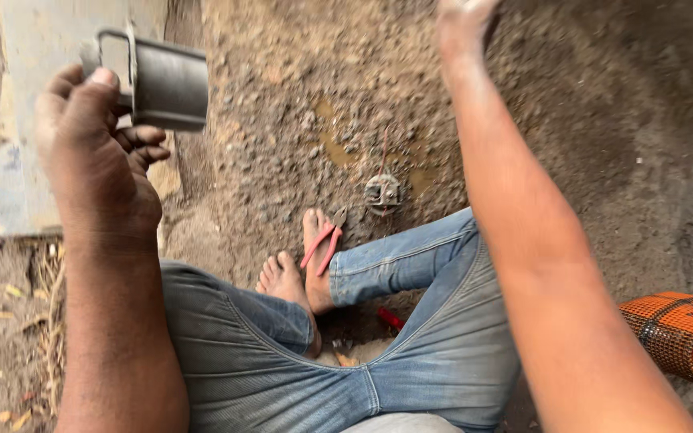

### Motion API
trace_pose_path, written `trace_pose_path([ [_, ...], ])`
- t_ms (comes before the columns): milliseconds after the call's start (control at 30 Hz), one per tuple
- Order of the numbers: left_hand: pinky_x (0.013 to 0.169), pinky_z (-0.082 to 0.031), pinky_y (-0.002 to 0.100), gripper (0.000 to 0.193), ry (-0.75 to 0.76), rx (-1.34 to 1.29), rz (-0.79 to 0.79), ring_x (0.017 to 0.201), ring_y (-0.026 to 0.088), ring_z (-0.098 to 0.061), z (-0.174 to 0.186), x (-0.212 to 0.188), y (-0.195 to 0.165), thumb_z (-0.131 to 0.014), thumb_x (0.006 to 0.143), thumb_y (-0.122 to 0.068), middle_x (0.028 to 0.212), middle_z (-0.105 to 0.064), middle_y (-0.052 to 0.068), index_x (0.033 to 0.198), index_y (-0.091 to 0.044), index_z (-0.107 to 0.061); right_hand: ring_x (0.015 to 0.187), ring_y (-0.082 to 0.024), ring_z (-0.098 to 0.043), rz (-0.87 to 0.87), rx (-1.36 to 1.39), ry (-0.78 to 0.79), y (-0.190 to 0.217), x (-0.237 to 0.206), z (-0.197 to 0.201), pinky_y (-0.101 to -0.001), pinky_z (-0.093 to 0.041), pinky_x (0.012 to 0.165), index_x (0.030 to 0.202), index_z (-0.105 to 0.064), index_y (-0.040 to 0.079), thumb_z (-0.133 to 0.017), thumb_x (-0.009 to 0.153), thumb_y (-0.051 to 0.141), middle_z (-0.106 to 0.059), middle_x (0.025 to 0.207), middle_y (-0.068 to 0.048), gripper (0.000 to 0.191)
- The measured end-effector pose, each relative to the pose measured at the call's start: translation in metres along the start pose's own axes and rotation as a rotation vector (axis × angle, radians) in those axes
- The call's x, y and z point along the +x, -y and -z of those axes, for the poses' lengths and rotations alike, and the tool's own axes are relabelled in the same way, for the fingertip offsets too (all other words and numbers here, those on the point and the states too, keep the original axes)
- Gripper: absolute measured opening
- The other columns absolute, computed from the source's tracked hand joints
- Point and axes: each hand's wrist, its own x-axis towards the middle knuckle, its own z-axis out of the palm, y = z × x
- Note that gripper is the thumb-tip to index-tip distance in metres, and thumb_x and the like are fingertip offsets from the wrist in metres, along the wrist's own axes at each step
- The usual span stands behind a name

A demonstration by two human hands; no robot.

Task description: The person sits on the ground and uses a red screwdriver and pliers to disassemble a cylindrical electrical component. They remove screws, separate the housing, and inspect the internal parts before placing the pieces on the ground.

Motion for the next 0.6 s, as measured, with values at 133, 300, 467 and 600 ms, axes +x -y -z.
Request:
trace_pose_path([
  [133,0.059,-0.051,0.022,0.050,0.009,0.092,-0.023,0.075,0.010,-0.059,-0.007,0.000,0.004,-0.066,0.098,-0.016,0.117,-0.067,0.015,0.143,0.002,-0.050,0.086,-0.019,-0.067,0.310,-0.412,0.464,-0.013,-0.060,0.032,-0.0383,-0.060,0.070,0.092,-0.069,0.007,-0.066,0.094,0.024,-0.070,0.093,-0.011,0.017],
  [300,0.059,-0.056,0.021,0.044,0.031,0.280,-0.078,0.084,0.009,-0.066,-0.022,-0.012,0.018,-0.070,0.094,-0.013,0.112,-0.067,0.012,0.133,0.001,-0.057,0.083,-0.022,-0.065,0.655,-0.822,0.824,-0.034,-0.142,0.084,-0.0383,-0.058,0.073,0.098,-0.071,0.005,-0.070,0.090,0.026,-0.067,0.098,-0.014,0.022],
  [467,0.083,-0.060,0.027,0.040,0.231,0.231,-0.088,0.099,0.017,-0.070,-0.038,-0.033,0.032,-0.071,0.097,-0.014,0.114,-0.072,0.016,0.132,0.003,-0.062,0.095,-0.018,-0.070,0.324,-0.657,0.808,-0.020,-0.186,0.110,-0.0369,-0.061,0.084,0.114,-0.069,0.007,-0.070,0.091,0.039,-0.071,0.106,-0.009,0.039],
  [600,0.105,-0.058,0.031,0.041,0.461,0.132,-0.227,0.116,0.018,-0.071,-0.054,-0.048,0.045,-0.067,0.101,-0.010,0.129,-0.071,0.014,0.140,0.002,-0.059,0.112,-0.022,-0.067,0.077,-0.187,0.845,-0.017,-0.207,0.105,-0.0404,-0.060,0.099,0.142,-0.051,0.004,-0.073,0.089,0.045,-0.064,0.123,-0.015,0.070],
])
